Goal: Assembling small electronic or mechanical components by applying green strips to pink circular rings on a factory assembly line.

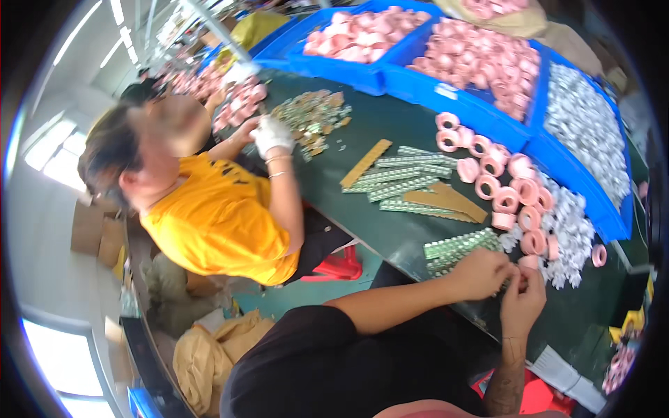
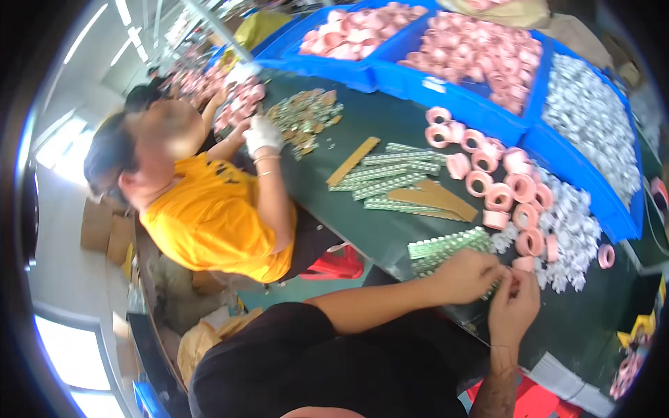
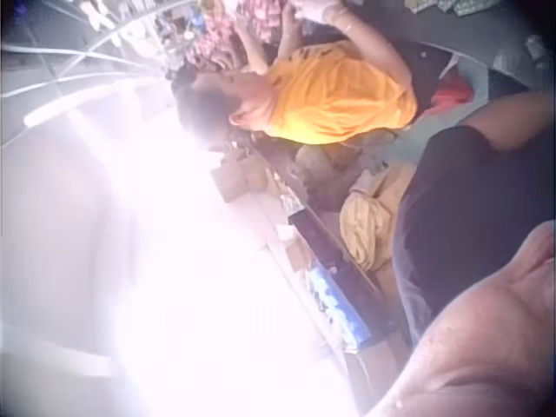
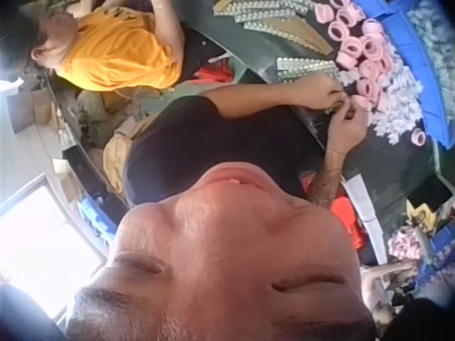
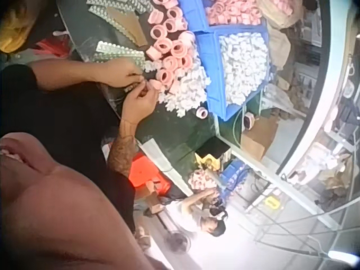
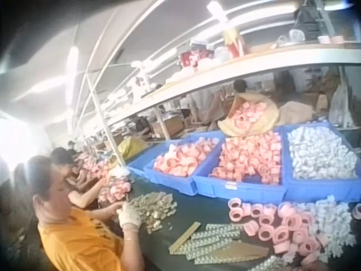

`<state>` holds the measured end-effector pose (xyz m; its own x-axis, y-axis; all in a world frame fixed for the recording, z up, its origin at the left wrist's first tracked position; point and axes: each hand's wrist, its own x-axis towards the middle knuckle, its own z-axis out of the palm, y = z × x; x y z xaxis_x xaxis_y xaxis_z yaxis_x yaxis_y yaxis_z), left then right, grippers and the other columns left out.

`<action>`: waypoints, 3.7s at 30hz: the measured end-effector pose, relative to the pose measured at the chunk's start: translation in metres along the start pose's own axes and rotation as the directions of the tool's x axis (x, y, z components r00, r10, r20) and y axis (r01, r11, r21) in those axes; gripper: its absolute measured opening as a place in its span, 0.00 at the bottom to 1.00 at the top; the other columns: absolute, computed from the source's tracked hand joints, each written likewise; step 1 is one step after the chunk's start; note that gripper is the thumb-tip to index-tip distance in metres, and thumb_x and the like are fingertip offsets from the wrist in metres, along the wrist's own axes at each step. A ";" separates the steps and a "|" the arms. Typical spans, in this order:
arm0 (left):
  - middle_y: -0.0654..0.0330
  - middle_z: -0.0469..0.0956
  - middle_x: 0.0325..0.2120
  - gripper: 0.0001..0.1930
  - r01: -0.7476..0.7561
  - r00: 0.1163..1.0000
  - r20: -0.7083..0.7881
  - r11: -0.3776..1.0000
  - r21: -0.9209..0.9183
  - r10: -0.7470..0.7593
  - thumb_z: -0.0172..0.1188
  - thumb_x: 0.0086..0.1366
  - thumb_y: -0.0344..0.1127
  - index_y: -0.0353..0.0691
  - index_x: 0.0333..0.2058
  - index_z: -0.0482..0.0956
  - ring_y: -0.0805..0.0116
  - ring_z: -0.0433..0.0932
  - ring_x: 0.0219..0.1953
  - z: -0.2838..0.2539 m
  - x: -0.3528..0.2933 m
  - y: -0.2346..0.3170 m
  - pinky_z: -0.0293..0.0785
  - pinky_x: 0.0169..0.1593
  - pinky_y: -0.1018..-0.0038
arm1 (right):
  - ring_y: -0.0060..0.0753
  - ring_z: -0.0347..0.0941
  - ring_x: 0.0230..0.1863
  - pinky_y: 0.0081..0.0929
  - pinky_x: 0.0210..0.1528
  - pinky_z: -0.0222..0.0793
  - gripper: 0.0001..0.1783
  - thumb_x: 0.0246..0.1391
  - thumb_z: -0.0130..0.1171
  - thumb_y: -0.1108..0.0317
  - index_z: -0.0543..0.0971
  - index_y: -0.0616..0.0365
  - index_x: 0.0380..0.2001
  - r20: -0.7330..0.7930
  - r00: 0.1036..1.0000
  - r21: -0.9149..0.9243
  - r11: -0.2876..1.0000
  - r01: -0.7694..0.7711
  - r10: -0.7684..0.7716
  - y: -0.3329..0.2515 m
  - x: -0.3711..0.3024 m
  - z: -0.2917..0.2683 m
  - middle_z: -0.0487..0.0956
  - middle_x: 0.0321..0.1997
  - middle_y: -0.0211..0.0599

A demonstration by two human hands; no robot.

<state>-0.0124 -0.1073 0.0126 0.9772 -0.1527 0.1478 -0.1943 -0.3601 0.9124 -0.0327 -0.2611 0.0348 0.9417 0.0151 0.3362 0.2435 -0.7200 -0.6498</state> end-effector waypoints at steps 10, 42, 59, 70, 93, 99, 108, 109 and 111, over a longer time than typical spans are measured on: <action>0.45 0.76 0.25 0.19 0.033 0.991 0.134 0.998 -0.052 -0.026 0.58 0.75 0.46 0.32 0.34 0.80 0.52 0.75 0.26 -0.009 0.001 -0.004 0.71 0.35 0.59 | 0.43 0.76 0.25 0.38 0.28 0.70 0.08 0.54 0.69 0.70 0.79 0.62 0.30 0.066 0.986 0.031 0.987 -0.156 0.153 0.032 -0.017 -0.026 0.77 0.25 0.43; 0.73 0.71 0.24 0.12 0.438 0.833 0.500 0.834 -0.336 -0.237 0.57 0.77 0.46 0.44 0.41 0.78 0.84 0.66 0.21 0.006 0.003 0.016 0.64 0.24 0.82 | 0.40 0.69 0.24 0.35 0.30 0.64 0.13 0.72 0.51 0.66 0.77 0.65 0.36 0.116 0.993 0.506 0.859 -0.079 0.023 0.034 -0.010 -0.024 0.74 0.25 0.46; 0.63 0.77 0.20 0.14 0.110 0.909 0.416 0.967 -0.228 -0.005 0.60 0.75 0.43 0.38 0.35 0.81 0.69 0.73 0.19 -0.004 0.007 0.007 0.66 0.26 0.74 | 0.37 0.69 0.22 0.32 0.27 0.64 0.15 0.71 0.53 0.62 0.76 0.58 0.30 0.249 0.964 0.613 0.756 -0.230 0.091 0.044 -0.019 -0.020 0.74 0.23 0.36; 0.47 0.83 0.41 0.22 0.127 0.897 0.390 0.967 0.222 -0.207 0.67 0.67 0.45 0.40 0.53 0.73 0.49 0.84 0.44 -0.017 0.015 0.015 0.78 0.48 0.61 | 0.54 0.75 0.23 0.45 0.26 0.66 0.21 0.63 0.61 0.57 0.76 0.59 0.21 0.030 0.994 0.018 0.995 -0.101 0.101 0.054 -0.011 -0.029 0.76 0.20 0.45; 0.71 0.69 0.24 0.17 0.084 0.996 0.071 0.876 -0.474 -0.057 0.43 0.82 0.49 0.42 0.51 0.70 0.83 0.65 0.22 0.006 0.016 0.036 0.62 0.25 0.83 | 0.42 0.70 0.24 0.35 0.29 0.65 0.13 0.71 0.55 0.64 0.73 0.62 0.33 0.009 0.999 0.568 0.822 -0.036 0.038 0.002 -0.004 -0.007 0.72 0.24 0.43; 0.70 0.69 0.22 0.13 0.111 0.990 0.127 0.898 -0.425 -0.062 0.50 0.81 0.42 0.38 0.40 0.75 0.82 0.66 0.21 -0.008 0.008 0.021 0.61 0.25 0.82 | 0.39 0.70 0.23 0.33 0.28 0.65 0.12 0.69 0.58 0.64 0.74 0.61 0.33 -0.150 0.988 0.488 0.867 0.097 -0.026 0.007 0.001 -0.001 0.73 0.24 0.40; 0.70 0.71 0.24 0.12 0.068 0.997 0.065 0.851 -0.521 -0.040 0.53 0.80 0.40 0.39 0.39 0.74 0.84 0.66 0.23 -0.003 0.013 0.017 0.61 0.26 0.82 | 0.41 0.75 0.22 0.37 0.25 0.68 0.12 0.64 0.63 0.64 0.73 0.59 0.30 -0.125 0.992 0.389 0.921 0.028 0.023 0.002 0.005 -0.004 0.76 0.23 0.39; 0.70 0.71 0.24 0.12 0.068 0.997 0.066 0.850 -0.522 -0.039 0.53 0.80 0.40 0.39 0.39 0.74 0.84 0.66 0.23 0.000 0.012 0.019 0.61 0.26 0.82 | 0.41 0.75 0.22 0.37 0.25 0.68 0.12 0.64 0.63 0.64 0.73 0.59 0.30 -0.126 0.992 0.388 0.921 0.027 0.024 0.002 0.005 -0.003 0.76 0.23 0.39; 0.70 0.73 0.24 0.10 0.057 0.998 0.016 0.835 -0.548 -0.058 0.54 0.79 0.38 0.38 0.40 0.73 0.84 0.66 0.23 0.008 0.011 0.023 0.62 0.27 0.83 | 0.41 0.74 0.21 0.36 0.24 0.68 0.13 0.64 0.63 0.64 0.73 0.58 0.30 -0.172 0.983 0.383 0.924 0.010 0.061 0.000 0.004 0.002 0.75 0.22 0.39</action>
<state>-0.0064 -0.1245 0.0325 0.9853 -0.1464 0.0885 -0.0590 0.1947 0.9791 -0.0282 -0.2601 0.0347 0.9007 -0.1486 0.4082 0.3230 -0.3995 -0.8580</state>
